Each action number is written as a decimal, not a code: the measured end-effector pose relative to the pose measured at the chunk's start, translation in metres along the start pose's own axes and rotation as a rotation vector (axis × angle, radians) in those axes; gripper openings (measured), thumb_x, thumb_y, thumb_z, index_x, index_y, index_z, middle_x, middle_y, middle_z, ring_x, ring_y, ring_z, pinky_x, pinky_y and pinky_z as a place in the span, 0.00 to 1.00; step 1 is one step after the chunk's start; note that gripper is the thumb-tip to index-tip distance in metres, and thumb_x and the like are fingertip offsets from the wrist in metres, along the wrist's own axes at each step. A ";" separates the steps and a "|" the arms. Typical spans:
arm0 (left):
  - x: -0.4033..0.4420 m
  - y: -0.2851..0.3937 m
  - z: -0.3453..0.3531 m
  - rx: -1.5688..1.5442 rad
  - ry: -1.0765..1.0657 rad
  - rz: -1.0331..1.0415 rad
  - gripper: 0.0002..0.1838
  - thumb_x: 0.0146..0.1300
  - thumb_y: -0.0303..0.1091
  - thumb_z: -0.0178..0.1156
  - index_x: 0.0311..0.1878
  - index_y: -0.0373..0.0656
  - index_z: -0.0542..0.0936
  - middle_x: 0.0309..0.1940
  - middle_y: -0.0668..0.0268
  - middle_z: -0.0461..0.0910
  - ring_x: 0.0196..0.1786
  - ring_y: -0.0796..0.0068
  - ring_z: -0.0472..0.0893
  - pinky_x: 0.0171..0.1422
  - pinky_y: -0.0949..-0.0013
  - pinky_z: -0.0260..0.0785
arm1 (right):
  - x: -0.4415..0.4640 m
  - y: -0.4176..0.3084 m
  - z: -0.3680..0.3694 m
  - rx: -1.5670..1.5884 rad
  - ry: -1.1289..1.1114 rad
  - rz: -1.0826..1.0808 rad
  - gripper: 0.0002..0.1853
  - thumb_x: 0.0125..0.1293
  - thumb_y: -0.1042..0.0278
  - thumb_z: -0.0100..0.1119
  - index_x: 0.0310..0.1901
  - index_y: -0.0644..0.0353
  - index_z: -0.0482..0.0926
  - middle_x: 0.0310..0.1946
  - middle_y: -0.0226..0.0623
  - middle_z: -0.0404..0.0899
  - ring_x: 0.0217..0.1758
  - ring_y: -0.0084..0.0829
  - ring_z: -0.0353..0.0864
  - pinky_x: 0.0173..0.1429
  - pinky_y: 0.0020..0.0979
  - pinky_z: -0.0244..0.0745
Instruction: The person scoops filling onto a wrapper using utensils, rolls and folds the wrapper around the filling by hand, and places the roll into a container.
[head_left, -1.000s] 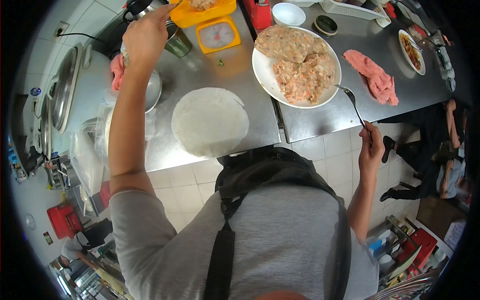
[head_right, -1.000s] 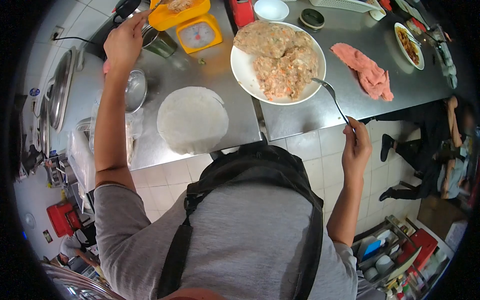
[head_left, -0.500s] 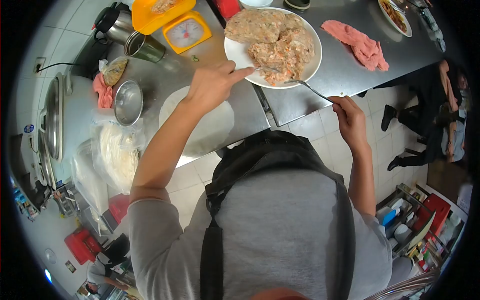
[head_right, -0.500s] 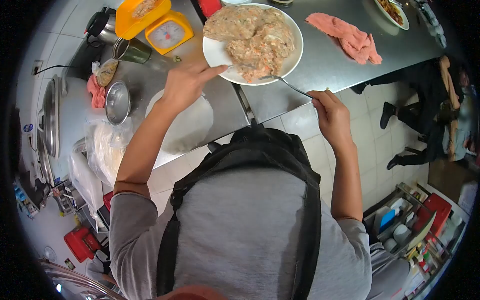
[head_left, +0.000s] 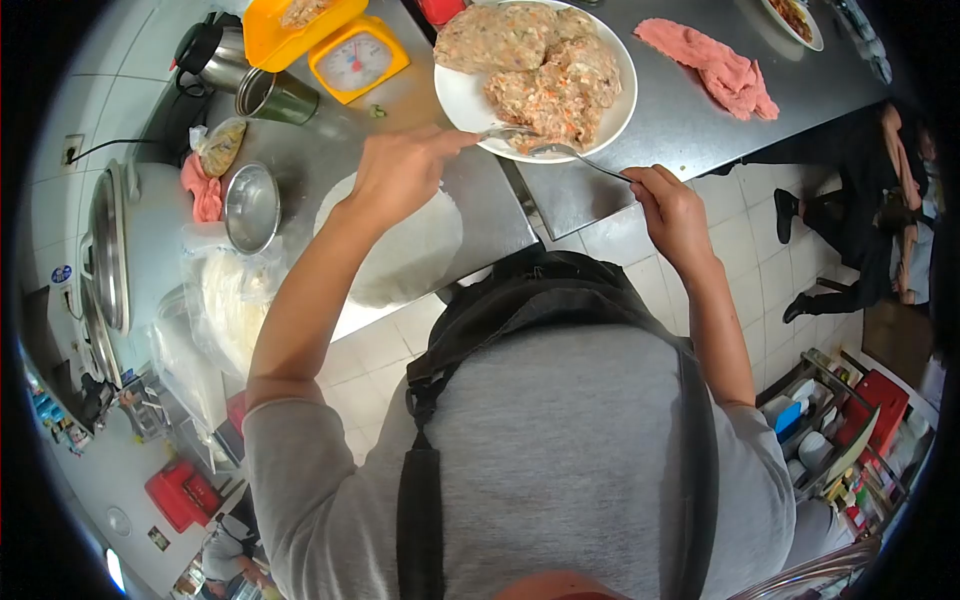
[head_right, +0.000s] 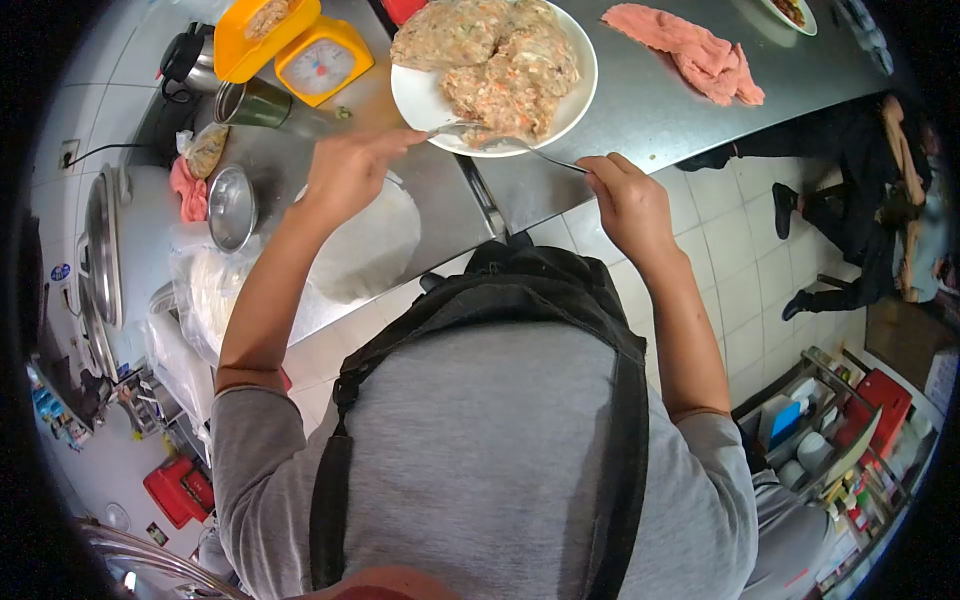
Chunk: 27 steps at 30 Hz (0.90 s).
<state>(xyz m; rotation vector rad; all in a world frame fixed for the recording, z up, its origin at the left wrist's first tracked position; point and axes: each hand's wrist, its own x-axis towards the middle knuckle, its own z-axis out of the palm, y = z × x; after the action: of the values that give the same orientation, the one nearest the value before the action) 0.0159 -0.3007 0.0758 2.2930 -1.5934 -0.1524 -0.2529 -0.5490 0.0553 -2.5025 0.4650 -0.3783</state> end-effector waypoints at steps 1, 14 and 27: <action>0.000 0.001 0.002 -0.080 0.003 0.010 0.20 0.67 0.24 0.60 0.57 0.58 0.89 0.45 0.62 0.90 0.42 0.59 0.89 0.44 0.60 0.80 | 0.001 0.001 0.000 0.001 -0.001 -0.001 0.08 0.71 0.73 0.63 0.49 0.57 0.86 0.37 0.40 0.84 0.36 0.45 0.85 0.41 0.41 0.80; 0.017 -0.034 -0.131 -0.618 0.271 -0.385 0.15 0.75 0.39 0.63 0.59 0.47 0.89 0.29 0.81 0.78 0.34 0.86 0.75 0.42 0.76 0.67 | 0.020 -0.009 -0.057 0.273 0.310 -0.022 0.11 0.73 0.86 0.56 0.52 0.68 0.84 0.33 0.35 0.78 0.38 0.25 0.77 0.44 0.26 0.73; 0.015 -0.108 -0.136 0.472 0.637 -0.504 0.15 0.77 0.45 0.58 0.61 0.68 0.86 0.45 0.63 0.90 0.46 0.56 0.89 0.47 0.58 0.80 | 0.011 0.015 -0.057 0.178 0.282 0.013 0.10 0.77 0.81 0.56 0.54 0.69 0.83 0.34 0.31 0.76 0.41 0.22 0.75 0.48 0.24 0.70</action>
<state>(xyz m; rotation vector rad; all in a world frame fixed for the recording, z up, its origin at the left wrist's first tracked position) 0.1553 -0.2514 0.1678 2.6523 -0.7670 0.8311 -0.2676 -0.5922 0.0938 -2.2811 0.5324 -0.7398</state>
